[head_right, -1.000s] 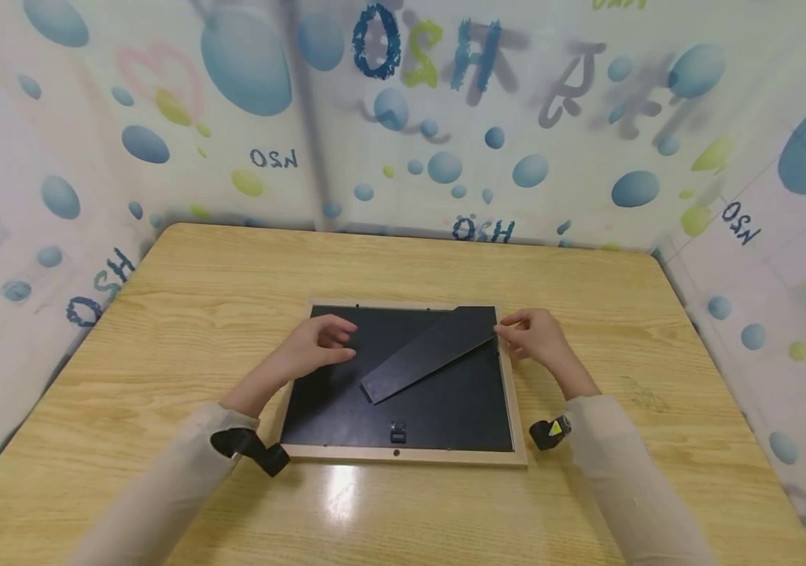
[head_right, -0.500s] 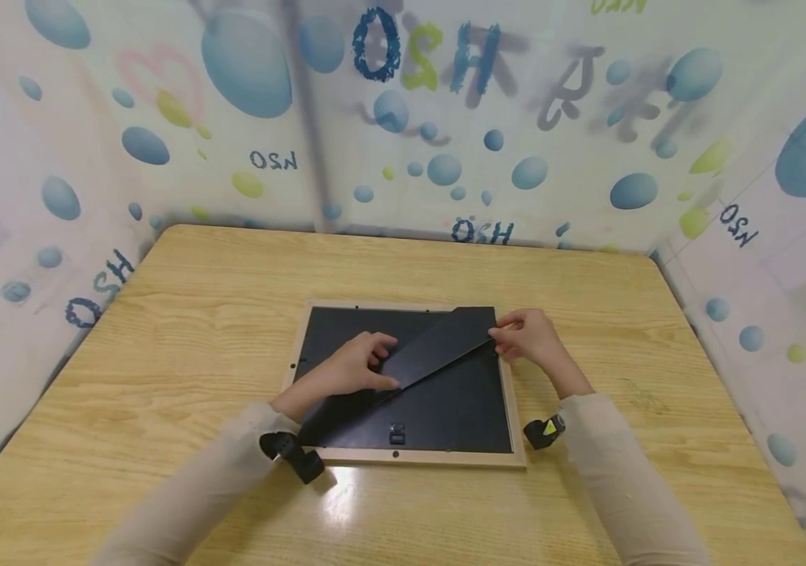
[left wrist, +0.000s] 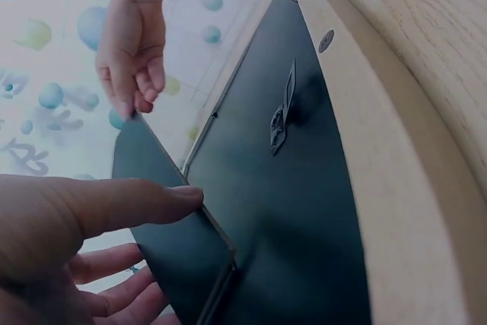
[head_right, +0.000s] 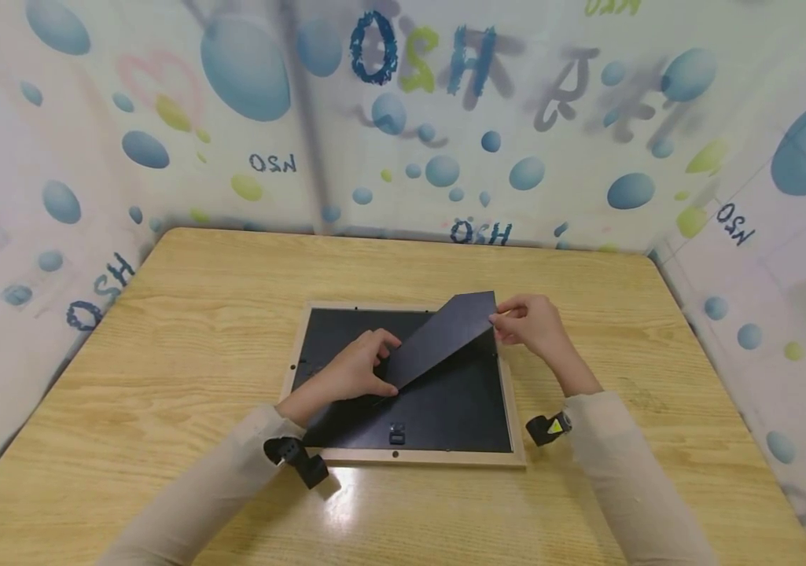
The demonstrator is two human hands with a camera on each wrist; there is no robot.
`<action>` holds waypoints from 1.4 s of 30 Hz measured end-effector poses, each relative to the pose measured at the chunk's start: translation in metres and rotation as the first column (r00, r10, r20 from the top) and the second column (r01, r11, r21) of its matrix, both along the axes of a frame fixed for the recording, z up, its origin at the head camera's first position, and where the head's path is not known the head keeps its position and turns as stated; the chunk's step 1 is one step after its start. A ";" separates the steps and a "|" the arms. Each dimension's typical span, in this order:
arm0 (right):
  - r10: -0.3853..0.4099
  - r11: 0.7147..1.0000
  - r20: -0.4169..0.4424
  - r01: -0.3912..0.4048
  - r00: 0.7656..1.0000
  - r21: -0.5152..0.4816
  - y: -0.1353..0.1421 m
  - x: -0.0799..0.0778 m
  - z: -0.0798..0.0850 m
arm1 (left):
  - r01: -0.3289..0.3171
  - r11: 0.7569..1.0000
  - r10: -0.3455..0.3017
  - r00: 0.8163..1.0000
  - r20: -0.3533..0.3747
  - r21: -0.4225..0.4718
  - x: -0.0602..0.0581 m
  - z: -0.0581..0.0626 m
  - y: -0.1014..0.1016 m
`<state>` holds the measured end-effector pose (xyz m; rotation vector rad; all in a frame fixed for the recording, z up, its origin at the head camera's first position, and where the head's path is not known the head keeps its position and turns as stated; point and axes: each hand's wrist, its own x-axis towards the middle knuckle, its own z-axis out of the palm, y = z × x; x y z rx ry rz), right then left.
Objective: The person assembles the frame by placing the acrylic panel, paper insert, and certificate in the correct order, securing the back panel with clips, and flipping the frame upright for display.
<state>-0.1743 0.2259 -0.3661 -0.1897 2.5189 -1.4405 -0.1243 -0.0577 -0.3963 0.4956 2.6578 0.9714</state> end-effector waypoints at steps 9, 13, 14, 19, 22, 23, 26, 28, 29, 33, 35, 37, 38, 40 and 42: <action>0.010 0.999 -0.101 -0.014 0.995 -0.035 -0.011 0.014 0.031 | -0.017 1.000 0.017 0.999 -0.040 0.008 0.004 0.004 -0.004; 0.022 0.998 -0.154 -0.032 0.988 -0.060 -0.019 0.022 0.043 | -0.026 0.998 0.028 0.999 -0.039 0.056 0.005 0.004 -0.008; 0.023 0.998 -0.166 -0.034 0.986 -0.062 -0.021 0.024 0.045 | -0.027 0.997 0.030 0.999 -0.041 0.072 0.005 0.004 -0.009; 0.038 0.996 -0.232 -0.057 0.972 -0.075 -0.033 0.034 0.059 | -0.025 0.988 0.034 0.998 -0.057 0.155 0.007 0.003 -0.014; 0.050 0.993 -0.271 -0.077 0.961 -0.091 -0.041 0.041 0.066 | -0.033 0.979 0.045 0.997 -0.056 0.199 0.009 0.002 -0.016; 0.056 0.991 -0.284 -0.087 0.957 -0.098 -0.043 0.043 0.068 | -0.038 0.977 0.051 0.997 -0.055 0.212 0.009 0.002 -0.017; 0.074 0.988 -0.322 -0.114 0.944 -0.108 -0.050 0.048 0.073 | -0.037 0.971 0.053 0.997 -0.064 0.236 0.012 0.003 -0.019; 0.084 0.985 -0.340 -0.129 0.937 -0.111 -0.052 0.050 0.075 | -0.034 0.969 0.052 0.996 -0.066 0.244 0.013 0.003 -0.021; 0.087 0.985 -0.343 -0.132 0.935 -0.112 -0.053 0.051 0.076 | -0.032 0.969 0.051 0.996 -0.068 0.246 0.014 0.003 -0.021; 0.083 0.986 -0.346 -0.127 0.935 -0.107 -0.053 0.051 0.076 | -0.028 0.967 0.045 0.997 -0.063 0.255 0.015 0.003 -0.022; 0.079 0.987 -0.341 -0.120 0.937 -0.103 -0.051 0.050 0.075 | -0.032 0.966 0.047 0.997 -0.056 0.257 0.015 0.003 -0.021; 0.075 0.989 -0.334 -0.114 0.940 -0.098 -0.048 0.050 0.073 | -0.031 0.966 0.047 0.997 -0.053 0.258 0.016 0.003 -0.021; 0.074 0.989 -0.330 -0.111 0.941 -0.096 -0.047 0.049 0.072 | -0.032 0.966 0.047 0.998 -0.052 0.258 0.016 0.003 -0.021; 0.072 0.990 -0.325 -0.107 0.943 -0.091 -0.045 0.048 0.071 | -0.032 0.966 0.048 0.997 -0.056 0.258 0.016 0.003 -0.021; 0.072 0.991 -0.320 -0.105 0.945 -0.085 -0.044 0.047 0.071 | -0.027 0.965 0.046 0.997 -0.067 0.261 0.016 0.002 -0.021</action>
